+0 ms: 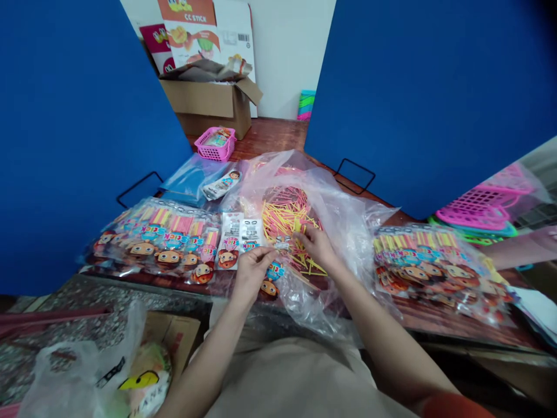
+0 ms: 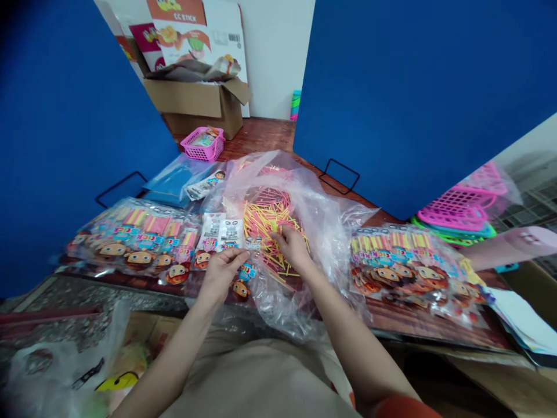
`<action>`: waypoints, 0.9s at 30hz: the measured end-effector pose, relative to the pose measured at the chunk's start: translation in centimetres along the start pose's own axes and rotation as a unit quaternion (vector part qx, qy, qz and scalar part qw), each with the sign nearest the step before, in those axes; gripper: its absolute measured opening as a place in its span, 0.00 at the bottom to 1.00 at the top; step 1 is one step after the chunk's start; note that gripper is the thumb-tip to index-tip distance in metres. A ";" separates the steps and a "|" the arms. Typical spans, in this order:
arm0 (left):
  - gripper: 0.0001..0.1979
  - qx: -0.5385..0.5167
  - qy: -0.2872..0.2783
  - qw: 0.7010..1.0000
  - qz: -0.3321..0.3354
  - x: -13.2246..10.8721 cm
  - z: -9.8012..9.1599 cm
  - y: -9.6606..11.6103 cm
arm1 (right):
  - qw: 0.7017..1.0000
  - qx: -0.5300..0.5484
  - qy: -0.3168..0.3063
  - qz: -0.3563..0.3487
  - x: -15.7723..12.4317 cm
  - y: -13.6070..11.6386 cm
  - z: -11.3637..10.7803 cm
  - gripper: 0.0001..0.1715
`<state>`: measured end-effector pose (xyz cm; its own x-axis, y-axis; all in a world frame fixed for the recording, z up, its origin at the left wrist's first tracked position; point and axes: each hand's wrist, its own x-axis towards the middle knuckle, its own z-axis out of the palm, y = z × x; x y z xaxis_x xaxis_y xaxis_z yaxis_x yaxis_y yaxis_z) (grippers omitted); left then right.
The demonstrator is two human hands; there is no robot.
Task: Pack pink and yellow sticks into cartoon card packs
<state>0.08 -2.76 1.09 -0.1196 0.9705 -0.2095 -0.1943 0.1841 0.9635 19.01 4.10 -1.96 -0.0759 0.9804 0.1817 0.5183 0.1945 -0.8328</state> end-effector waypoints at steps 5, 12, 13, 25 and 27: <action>0.13 -0.048 -0.006 0.998 -0.041 0.0 0.3 -0.4 | 0.983 0.172 0.053 0.024 -0.1 -1.0 -0.4 0.23; 0.12 -0.047 -0.028 0.997 -0.054 0.1 0.7 -0.9 | 0.889 0.439 0.080 0.104 -0.2 -4.9 -1.3 0.21; 0.12 -0.047 -0.034 0.997 -0.054 0.1 0.8 -1.0 | 0.884 0.450 0.086 0.096 -0.2 -5.5 -1.5 0.21; 0.13 -0.057 -0.035 0.996 -0.061 -0.1 1.4 -0.8 | 0.936 0.352 0.022 0.017 -1.6 -8.2 -1.2 0.18; 0.12 -0.049 -0.026 0.997 -0.053 -0.1 1.5 -0.8 | 0.930 0.365 0.015 0.032 -1.5 -8.1 -1.2 0.18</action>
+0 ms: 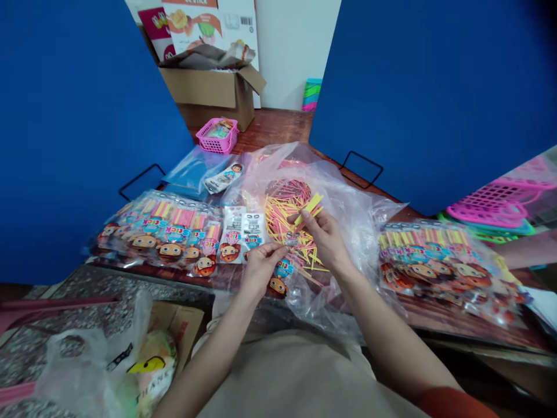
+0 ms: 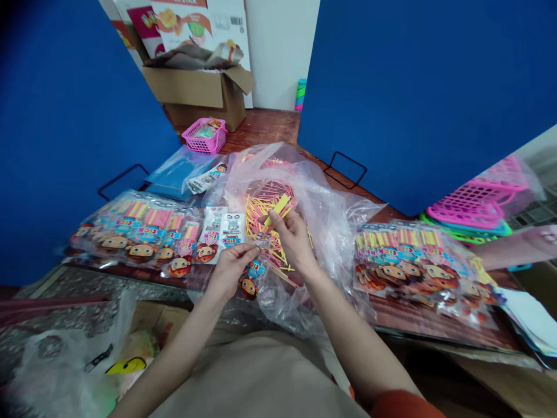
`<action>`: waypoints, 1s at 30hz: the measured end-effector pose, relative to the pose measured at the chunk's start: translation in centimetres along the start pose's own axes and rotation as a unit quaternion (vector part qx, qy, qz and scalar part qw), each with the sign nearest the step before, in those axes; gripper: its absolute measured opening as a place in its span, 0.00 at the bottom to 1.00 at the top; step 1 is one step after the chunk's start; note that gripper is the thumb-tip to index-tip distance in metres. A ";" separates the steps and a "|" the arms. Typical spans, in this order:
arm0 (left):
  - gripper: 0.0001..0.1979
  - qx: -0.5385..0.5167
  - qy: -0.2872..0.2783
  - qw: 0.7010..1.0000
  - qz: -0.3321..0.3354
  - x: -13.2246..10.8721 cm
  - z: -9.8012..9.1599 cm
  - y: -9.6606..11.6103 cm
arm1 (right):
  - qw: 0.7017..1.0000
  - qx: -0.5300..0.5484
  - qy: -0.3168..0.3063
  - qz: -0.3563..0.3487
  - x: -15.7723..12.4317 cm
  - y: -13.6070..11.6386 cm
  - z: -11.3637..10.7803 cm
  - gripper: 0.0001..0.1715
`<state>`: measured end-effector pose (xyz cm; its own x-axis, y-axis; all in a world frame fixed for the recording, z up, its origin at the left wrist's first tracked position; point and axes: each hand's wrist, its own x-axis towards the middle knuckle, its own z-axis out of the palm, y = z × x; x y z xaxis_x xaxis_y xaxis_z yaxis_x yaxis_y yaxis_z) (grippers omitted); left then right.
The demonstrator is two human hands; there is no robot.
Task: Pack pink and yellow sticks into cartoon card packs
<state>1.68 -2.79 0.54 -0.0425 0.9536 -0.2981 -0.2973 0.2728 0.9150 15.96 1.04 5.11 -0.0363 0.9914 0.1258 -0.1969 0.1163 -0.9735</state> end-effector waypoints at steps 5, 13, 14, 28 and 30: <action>0.11 0.026 -0.009 1.000 0.016 0.0 -0.1 -0.3 | 0.989 0.120 -0.007 0.091 0.7 0.2 -0.5 0.21; 0.14 -0.032 -0.021 0.999 -0.029 -0.2 0.1 0.2 | 0.997 0.052 -0.036 0.049 -0.1 0.4 -0.3 0.21; 0.14 -0.035 -0.016 0.999 -0.024 -0.2 0.2 0.2 | 0.997 0.038 -0.041 0.043 -0.2 0.5 -0.2 0.21; 0.12 -0.010 0.003 0.999 0.038 -0.1 -0.1 0.2 | 0.998 -0.018 -0.029 0.043 -0.7 -0.6 0.0 0.19; 0.12 -0.005 -0.003 0.999 0.038 -0.2 -0.2 0.2 | 0.999 -0.012 -0.016 0.037 -0.6 -0.5 0.1 0.20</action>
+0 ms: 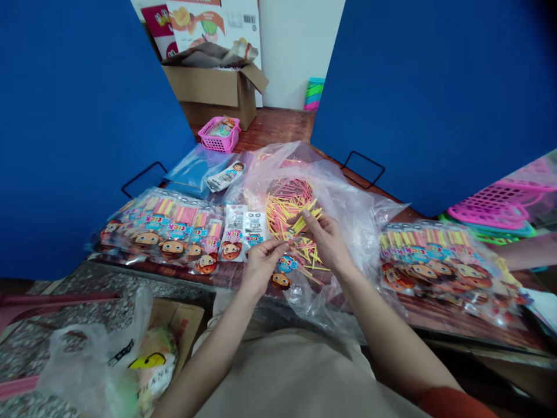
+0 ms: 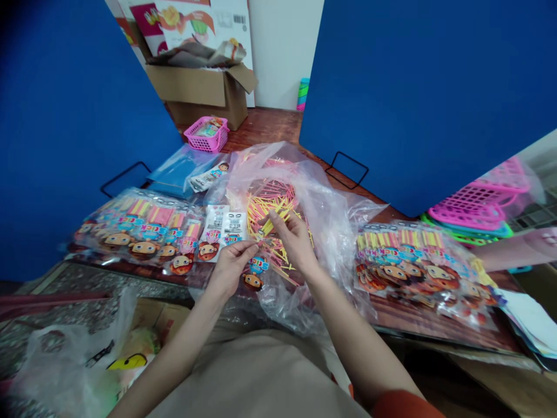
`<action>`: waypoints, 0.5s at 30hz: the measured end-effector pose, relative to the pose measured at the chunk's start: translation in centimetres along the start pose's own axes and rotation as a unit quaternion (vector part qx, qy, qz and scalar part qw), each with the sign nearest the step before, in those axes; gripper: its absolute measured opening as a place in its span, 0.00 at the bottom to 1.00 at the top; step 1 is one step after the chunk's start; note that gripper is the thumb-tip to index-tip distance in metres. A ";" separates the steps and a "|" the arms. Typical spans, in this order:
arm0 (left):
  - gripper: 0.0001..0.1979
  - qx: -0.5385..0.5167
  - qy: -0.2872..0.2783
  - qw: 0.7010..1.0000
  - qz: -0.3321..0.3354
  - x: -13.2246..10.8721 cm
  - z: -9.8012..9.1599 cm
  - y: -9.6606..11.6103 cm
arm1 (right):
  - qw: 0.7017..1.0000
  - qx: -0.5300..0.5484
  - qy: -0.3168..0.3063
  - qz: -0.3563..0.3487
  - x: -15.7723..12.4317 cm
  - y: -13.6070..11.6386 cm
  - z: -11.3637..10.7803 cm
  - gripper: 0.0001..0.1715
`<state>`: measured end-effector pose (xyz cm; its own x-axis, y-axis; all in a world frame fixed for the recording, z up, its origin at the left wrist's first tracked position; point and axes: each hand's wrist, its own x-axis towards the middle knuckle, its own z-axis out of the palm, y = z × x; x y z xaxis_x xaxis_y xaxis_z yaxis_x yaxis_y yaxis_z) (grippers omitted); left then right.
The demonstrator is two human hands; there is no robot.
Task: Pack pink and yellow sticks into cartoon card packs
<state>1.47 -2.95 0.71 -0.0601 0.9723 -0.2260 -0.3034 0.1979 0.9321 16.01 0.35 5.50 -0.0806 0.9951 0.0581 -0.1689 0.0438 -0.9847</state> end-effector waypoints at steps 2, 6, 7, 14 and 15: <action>0.13 0.004 -0.006 1.000 -0.002 -0.1 0.0 0.0 | 1.000 -0.005 0.004 -0.012 0.0 0.2 0.0 0.18; 0.16 -0.010 -0.022 1.000 -0.010 -0.3 0.1 0.2 | 0.999 -0.023 -0.025 -0.026 0.0 0.7 -0.1 0.16; 0.17 -0.014 -0.023 1.000 -0.011 -0.3 0.1 0.2 | 0.999 -0.022 -0.031 -0.022 -0.1 0.7 -0.2 0.16; 0.15 -0.029 -0.032 0.999 -0.021 -0.2 0.3 0.3 | 1.000 0.013 0.004 -0.011 -0.2 0.2 -0.4 0.18; 0.15 -0.027 -0.028 0.999 -0.023 -0.2 0.3 0.3 | 1.000 -0.002 0.009 -0.019 -0.3 0.1 -0.4 0.21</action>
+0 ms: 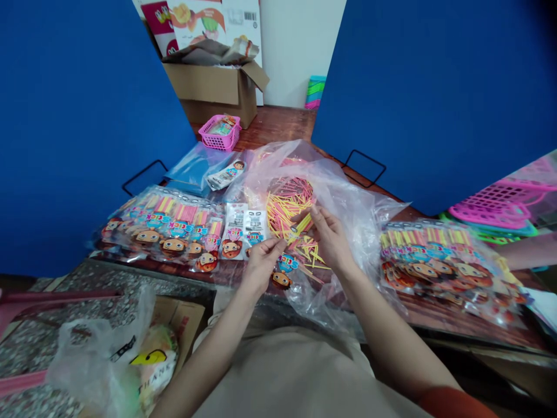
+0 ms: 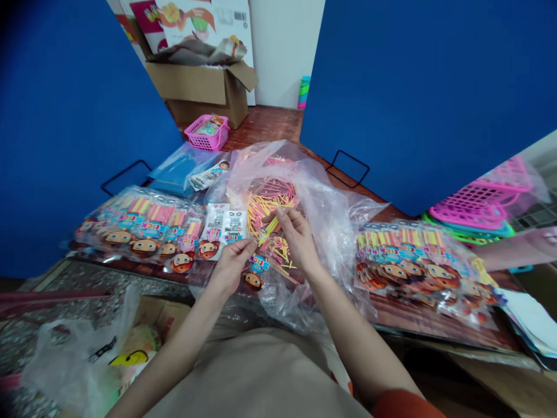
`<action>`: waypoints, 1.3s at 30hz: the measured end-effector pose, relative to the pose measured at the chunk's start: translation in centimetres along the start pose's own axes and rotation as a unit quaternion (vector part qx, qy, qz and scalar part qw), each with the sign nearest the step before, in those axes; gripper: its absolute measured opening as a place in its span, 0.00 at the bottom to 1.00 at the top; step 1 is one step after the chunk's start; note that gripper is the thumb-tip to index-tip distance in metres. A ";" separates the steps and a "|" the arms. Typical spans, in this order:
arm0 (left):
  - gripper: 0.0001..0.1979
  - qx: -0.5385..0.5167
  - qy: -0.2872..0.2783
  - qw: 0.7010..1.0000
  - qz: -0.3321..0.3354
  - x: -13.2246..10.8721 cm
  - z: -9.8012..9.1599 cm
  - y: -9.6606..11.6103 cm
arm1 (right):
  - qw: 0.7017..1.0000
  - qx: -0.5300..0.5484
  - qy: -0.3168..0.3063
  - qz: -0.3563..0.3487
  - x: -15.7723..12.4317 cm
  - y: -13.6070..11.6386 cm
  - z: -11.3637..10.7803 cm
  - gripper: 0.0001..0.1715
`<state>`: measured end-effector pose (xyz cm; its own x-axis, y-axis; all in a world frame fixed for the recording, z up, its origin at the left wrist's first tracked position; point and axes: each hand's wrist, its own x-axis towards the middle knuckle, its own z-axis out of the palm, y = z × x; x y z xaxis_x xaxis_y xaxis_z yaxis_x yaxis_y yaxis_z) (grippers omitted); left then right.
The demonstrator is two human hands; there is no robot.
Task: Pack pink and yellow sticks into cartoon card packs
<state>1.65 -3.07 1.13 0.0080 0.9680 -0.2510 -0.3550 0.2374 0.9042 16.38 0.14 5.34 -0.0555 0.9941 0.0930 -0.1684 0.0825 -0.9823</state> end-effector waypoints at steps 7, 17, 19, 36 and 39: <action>0.17 -0.013 -0.014 1.000 -0.006 0.0 0.0 0.0 | 0.991 -0.114 -0.026 -0.060 0.0 0.6 -0.3 0.18; 0.17 -0.040 -0.012 0.999 -0.002 -0.1 -0.2 -0.2 | 0.944 -0.288 -0.088 -0.137 -1.1 -0.8 -0.8 0.18; 0.17 -0.032 -0.005 0.999 0.002 -0.2 -0.1 -0.2 | 0.931 -0.318 -0.103 -0.144 -1.1 -0.7 -1.0 0.17; 0.18 -0.048 0.011 0.998 -0.030 -0.6 -0.1 0.4 | 0.928 -0.342 -0.124 -0.082 0.5 0.2 -1.8 0.20; 0.18 0.012 -0.055 0.997 -0.049 -0.6 -0.6 0.7 | 0.946 -0.301 -0.101 -0.062 0.7 0.5 -1.7 0.23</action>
<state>0.80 -3.50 1.68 0.1437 0.9430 -0.3003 -0.3258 0.3316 0.8854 17.97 0.96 4.61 -0.2694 0.9456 0.1825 0.4010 0.2824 -0.8714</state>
